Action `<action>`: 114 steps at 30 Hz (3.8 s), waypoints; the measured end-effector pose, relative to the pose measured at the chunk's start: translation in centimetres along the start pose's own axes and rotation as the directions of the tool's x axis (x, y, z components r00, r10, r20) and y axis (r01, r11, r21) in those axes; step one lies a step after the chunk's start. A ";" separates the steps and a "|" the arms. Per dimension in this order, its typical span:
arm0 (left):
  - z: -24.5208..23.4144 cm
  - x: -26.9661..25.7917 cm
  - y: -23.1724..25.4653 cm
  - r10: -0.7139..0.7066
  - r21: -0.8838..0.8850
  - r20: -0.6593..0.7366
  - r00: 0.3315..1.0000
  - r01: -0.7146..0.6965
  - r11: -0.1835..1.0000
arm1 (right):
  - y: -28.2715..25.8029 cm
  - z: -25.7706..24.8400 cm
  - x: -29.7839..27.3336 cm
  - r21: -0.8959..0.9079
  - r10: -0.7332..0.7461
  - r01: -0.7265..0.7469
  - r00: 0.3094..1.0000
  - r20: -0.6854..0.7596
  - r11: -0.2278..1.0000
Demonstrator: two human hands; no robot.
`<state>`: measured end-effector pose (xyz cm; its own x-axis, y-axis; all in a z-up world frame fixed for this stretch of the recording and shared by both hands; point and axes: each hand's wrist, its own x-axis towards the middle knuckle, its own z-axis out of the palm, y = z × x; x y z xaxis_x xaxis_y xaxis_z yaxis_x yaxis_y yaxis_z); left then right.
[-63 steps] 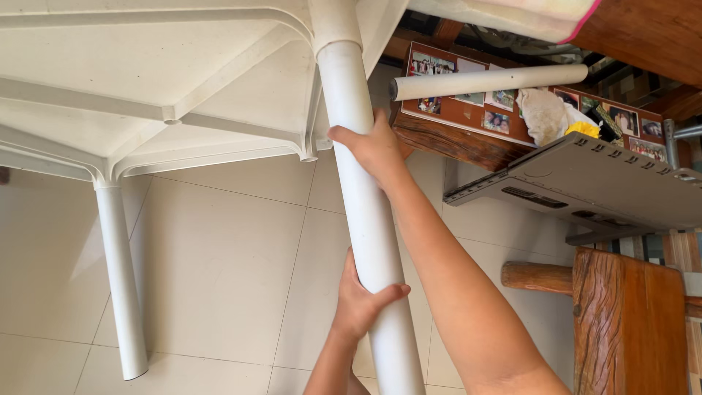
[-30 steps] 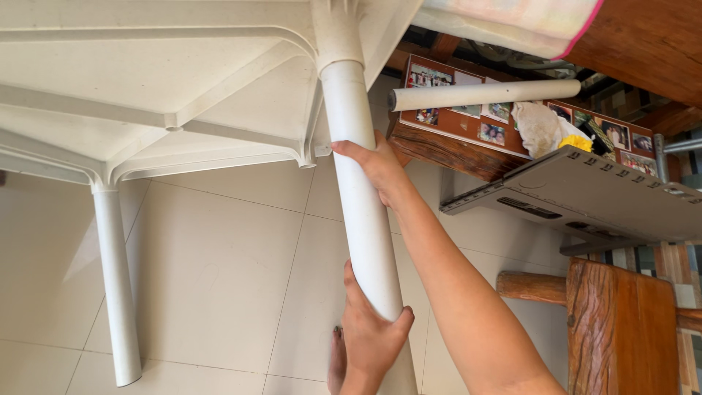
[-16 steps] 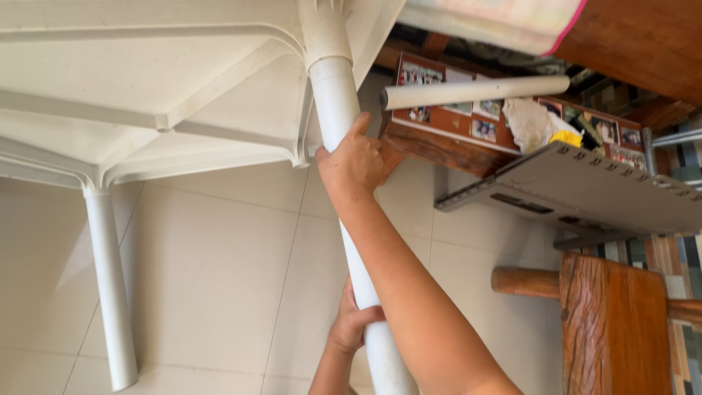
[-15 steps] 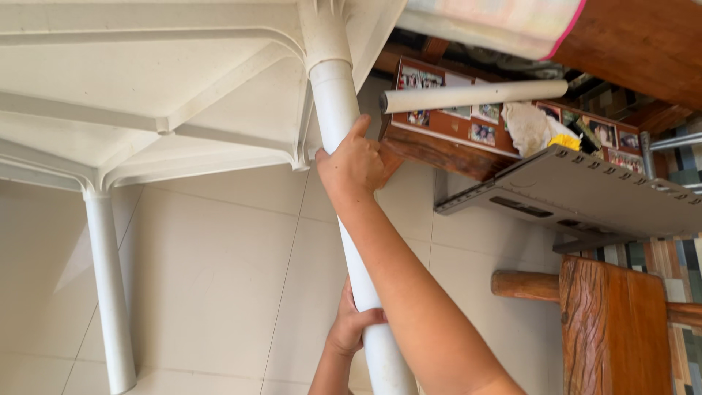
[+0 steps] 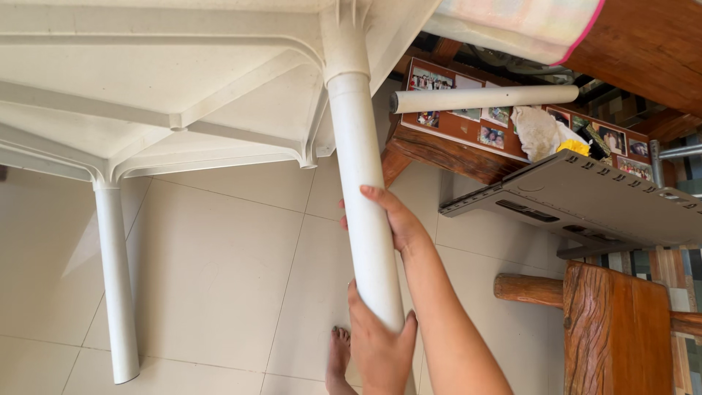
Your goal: The person assembles a white plastic table by inserting cylindrical legs into the underside of the tabletop. They lift the table to access the leg sockets, insert each leg, and press down to secure them. The person uses a cloth to wipe the tabletop surface after assembly.
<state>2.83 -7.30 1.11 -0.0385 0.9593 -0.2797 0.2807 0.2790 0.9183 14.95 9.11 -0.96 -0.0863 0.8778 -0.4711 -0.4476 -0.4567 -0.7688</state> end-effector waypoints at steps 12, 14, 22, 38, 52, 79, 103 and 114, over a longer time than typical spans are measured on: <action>-2.4 2.7 0.8 -0.019 -0.200 0.252 0.968 0.071 0.977 | -2.7 3.7 -0.5 -0.315 -0.138 0.065 0.967 -0.216 0.947; -2.9 3.0 1.0 0.000 -0.265 0.284 0.959 0.078 0.961 | -2.7 3.9 -0.4 -0.346 -0.155 0.062 0.956 -0.248 0.936; -3.3 4.2 0.2 -0.087 -0.326 0.429 0.899 0.243 0.914 | -2.9 4.6 0.5 -0.521 -0.310 0.086 0.881 -0.359 0.849; -1.9 4.9 -4.2 -0.103 -0.543 0.521 0.847 0.423 0.725 | -3.0 2.1 -0.6 -0.404 -0.174 0.104 0.975 -0.140 0.909; -2.4 3.0 2.2 -0.207 -0.095 0.262 0.943 0.238 0.967 | -2.6 2.6 0.5 -0.229 -0.063 0.029 0.988 -0.144 0.973; 0.3 8.7 2.8 0.352 0.148 -0.117 0.929 -0.334 0.931 | -7.3 3.5 10.0 -0.611 -0.352 0.113 0.891 -0.286 0.783; 3.6 19.6 5.9 -0.068 0.192 0.027 0.997 0.061 0.980 | -6.8 0.2 13.2 -0.717 -0.418 0.034 0.832 -0.366 0.696; 5.6 23.7 -0.7 -0.021 -0.354 0.238 0.971 0.107 0.929 | -7.4 5.0 12.1 -0.858 -0.490 -0.366 0.708 -0.509 0.361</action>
<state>7.12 15.02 -7.73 0.1855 0.9153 -0.3574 -0.0826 0.3769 0.9226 12.77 23.81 1.23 0.6112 0.7716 -0.1762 0.6333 -0.6103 -0.4758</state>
